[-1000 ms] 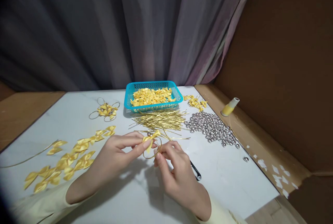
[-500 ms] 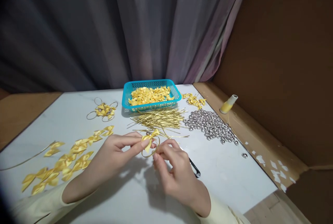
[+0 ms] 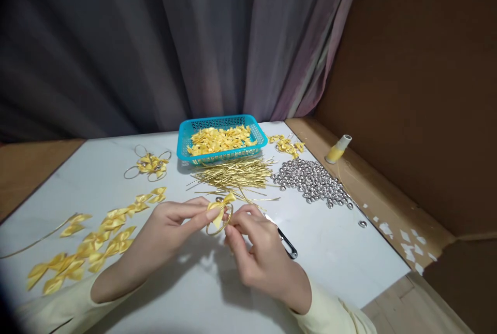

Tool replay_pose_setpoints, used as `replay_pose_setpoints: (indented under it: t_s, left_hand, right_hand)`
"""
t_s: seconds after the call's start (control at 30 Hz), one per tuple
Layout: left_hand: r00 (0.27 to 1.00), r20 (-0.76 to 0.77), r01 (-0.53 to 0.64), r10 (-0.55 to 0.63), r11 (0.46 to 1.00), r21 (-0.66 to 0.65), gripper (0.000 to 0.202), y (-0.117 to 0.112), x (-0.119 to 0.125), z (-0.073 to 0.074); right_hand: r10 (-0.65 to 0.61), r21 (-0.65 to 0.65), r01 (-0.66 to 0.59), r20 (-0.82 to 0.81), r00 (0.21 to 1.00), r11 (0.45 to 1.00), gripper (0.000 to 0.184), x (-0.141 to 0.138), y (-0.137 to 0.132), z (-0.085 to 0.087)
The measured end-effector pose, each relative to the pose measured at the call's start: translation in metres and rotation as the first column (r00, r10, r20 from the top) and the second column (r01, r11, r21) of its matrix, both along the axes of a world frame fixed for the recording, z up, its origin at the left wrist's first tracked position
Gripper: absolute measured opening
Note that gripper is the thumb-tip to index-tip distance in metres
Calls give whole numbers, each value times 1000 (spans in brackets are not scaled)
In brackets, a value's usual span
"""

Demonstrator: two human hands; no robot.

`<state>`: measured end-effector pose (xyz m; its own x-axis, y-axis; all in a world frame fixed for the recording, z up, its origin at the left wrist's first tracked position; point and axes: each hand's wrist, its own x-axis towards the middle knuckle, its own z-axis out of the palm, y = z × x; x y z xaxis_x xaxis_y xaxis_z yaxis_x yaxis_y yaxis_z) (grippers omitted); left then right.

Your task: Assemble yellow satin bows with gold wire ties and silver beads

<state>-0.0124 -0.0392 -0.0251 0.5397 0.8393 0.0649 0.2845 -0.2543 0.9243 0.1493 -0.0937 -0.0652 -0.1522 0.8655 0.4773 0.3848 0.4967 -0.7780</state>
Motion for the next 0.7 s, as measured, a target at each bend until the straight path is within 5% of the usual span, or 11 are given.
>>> replay_pose_setpoints:
  t_s: [0.3,0.7]
  left_hand:
    - [994,90,-42,60,981,-190,33,-2,1,4]
    - [992,96,-53,78,970,-236,31,-2,3,-1]
  right_hand:
    - [9,56,-7,-21,1000,998,14,-1,1,1]
    - [0,1,0,-11,1000,1000,14,1,1,3]
